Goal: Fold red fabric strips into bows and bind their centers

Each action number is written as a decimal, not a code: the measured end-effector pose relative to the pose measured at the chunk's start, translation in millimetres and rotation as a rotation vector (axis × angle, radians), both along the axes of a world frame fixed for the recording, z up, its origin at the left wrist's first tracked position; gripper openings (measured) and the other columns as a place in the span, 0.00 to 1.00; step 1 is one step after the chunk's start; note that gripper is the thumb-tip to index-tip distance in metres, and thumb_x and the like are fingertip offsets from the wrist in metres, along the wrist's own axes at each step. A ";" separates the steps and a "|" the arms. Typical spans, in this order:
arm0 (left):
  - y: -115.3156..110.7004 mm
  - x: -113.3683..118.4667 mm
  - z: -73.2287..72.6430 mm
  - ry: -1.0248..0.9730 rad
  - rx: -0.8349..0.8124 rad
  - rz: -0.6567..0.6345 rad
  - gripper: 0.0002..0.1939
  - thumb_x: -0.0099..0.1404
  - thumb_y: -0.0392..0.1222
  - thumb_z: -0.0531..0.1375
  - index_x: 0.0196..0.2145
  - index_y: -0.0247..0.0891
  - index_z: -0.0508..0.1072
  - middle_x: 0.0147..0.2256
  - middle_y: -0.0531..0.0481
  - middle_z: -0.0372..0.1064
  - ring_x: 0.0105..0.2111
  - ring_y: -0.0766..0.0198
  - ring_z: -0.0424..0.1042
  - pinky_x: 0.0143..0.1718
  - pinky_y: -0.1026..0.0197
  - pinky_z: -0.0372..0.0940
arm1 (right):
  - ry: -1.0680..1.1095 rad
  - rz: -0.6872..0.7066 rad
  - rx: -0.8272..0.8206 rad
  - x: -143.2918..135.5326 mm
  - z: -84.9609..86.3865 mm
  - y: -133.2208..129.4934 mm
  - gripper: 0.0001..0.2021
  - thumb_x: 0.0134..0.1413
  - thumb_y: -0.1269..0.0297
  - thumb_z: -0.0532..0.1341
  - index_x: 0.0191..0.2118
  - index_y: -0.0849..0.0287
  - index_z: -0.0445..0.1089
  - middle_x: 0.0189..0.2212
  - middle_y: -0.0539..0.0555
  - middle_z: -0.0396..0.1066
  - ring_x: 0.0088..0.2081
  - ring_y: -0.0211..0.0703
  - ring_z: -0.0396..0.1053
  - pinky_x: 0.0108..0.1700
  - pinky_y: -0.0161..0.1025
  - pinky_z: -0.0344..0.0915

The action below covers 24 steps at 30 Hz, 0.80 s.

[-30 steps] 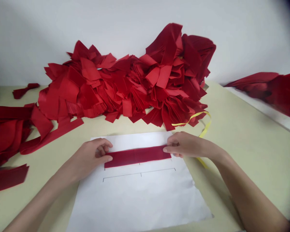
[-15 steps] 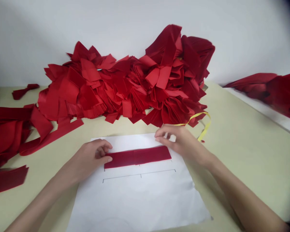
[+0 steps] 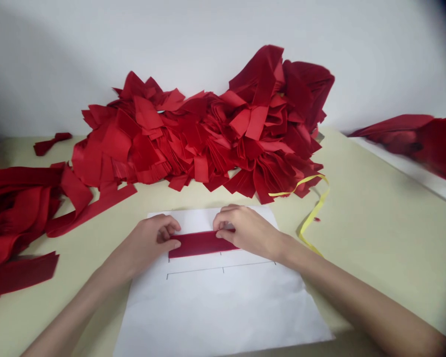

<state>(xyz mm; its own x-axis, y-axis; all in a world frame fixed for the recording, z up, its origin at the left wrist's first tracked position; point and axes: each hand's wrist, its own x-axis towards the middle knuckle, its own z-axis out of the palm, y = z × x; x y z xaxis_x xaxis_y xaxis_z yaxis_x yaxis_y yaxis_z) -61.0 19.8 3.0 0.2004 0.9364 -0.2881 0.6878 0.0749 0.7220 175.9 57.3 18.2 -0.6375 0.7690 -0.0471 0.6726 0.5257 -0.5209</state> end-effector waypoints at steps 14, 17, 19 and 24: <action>-9.3 12.4 12.8 0.168 0.316 -0.239 0.10 0.61 0.30 0.50 0.34 0.42 0.68 0.41 0.51 0.62 0.34 0.63 0.65 0.33 0.60 0.64 | -0.011 -0.053 -0.098 -1.9 -1.3 1.0 0.04 0.48 0.73 0.58 0.30 0.59 0.70 0.26 0.49 0.69 0.26 0.33 0.62 0.29 0.31 0.54; -18.1 26.3 10.9 0.133 0.460 -0.421 0.20 0.62 0.23 0.45 0.41 0.42 0.68 0.47 0.50 0.62 0.47 0.61 0.62 0.44 0.59 0.63 | -0.019 -0.019 -0.112 -2.4 -0.4 3.8 0.04 0.47 0.73 0.58 0.29 0.59 0.69 0.23 0.47 0.68 0.25 0.32 0.60 0.27 0.31 0.53; -24.6 36.9 8.5 0.118 0.494 -0.497 0.19 0.63 0.23 0.46 0.44 0.41 0.68 0.48 0.49 0.64 0.49 0.61 0.61 0.49 0.58 0.61 | -0.021 -0.001 -0.104 -2.0 -1.0 5.3 0.05 0.47 0.74 0.57 0.29 0.58 0.69 0.22 0.46 0.68 0.25 0.32 0.60 0.28 0.31 0.52; -33.2 51.8 4.1 0.133 0.477 -0.561 0.15 0.65 0.25 0.48 0.40 0.39 0.70 0.43 0.49 0.68 0.47 0.60 0.64 0.50 0.54 0.61 | -0.046 -0.009 -0.069 0.5 -1.3 4.3 0.04 0.47 0.72 0.57 0.30 0.58 0.68 0.24 0.46 0.68 0.26 0.33 0.60 0.28 0.31 0.51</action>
